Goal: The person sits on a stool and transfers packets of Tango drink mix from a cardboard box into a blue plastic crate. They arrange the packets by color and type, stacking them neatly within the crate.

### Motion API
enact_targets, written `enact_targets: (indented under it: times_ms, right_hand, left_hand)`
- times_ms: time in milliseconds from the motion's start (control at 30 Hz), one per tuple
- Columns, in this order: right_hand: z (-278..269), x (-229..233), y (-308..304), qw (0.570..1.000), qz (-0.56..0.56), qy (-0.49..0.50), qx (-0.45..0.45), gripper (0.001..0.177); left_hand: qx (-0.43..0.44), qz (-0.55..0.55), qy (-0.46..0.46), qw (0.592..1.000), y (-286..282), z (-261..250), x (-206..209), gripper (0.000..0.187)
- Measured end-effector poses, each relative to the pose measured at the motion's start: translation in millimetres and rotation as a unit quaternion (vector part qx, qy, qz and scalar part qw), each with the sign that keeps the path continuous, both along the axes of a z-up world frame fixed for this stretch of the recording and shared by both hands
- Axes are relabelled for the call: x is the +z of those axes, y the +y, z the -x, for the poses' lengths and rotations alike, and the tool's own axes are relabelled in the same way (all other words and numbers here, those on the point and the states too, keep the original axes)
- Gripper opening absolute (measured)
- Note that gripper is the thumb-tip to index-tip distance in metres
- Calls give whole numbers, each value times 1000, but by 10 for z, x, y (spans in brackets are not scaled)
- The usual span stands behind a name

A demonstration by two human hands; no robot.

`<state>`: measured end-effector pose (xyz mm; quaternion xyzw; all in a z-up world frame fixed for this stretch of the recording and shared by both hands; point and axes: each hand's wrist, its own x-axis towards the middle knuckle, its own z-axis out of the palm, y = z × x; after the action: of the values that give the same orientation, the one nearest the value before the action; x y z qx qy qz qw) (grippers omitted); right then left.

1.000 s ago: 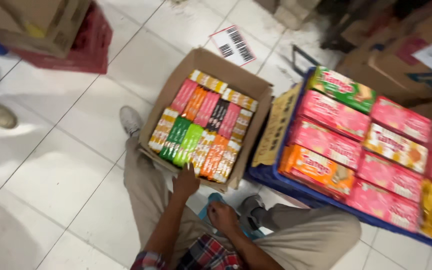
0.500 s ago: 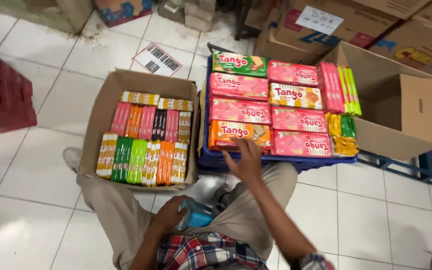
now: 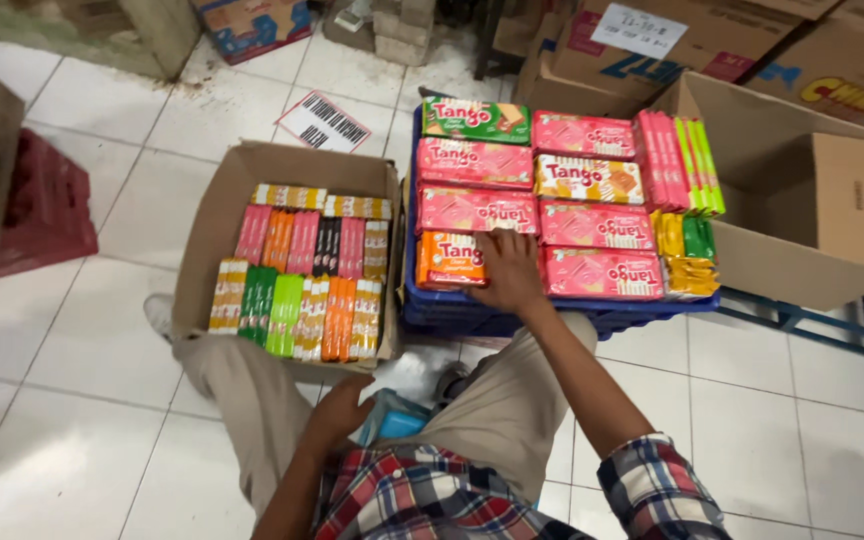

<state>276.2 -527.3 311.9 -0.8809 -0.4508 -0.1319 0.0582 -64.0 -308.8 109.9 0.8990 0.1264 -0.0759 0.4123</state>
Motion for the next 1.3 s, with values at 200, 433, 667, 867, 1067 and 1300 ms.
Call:
enact_targets:
  times_ms: [200, 433, 667, 867, 1067, 1300]
  right_hand:
    - [-248, 17, -4, 974, 146, 170, -36, 113]
    - [-201, 242, -72, 972, 41, 230, -2, 113]
    - [439, 1081, 130, 894, -273, 353, 31, 117]
    - [1115, 919, 803, 781, -317, 538, -16, 111]
    - [1731, 216, 1385, 674, -361, 643, 47, 95]
    - [2120, -2176, 943, 786, -103, 608, -49, 71]
  left_hand:
    - [-32, 1, 52, 998, -37, -104, 1019, 47]
    - [7, 51, 39, 998, -26, -94, 1042, 45]
    - [94, 166, -104, 976, -187, -251, 1814, 60]
    - [178, 263, -162, 934, -329, -527, 3032, 109]
    - [356, 184, -78, 913, 239, -765, 2374, 114]
    - [405, 171, 54, 896, 1172, -1252, 729, 95]
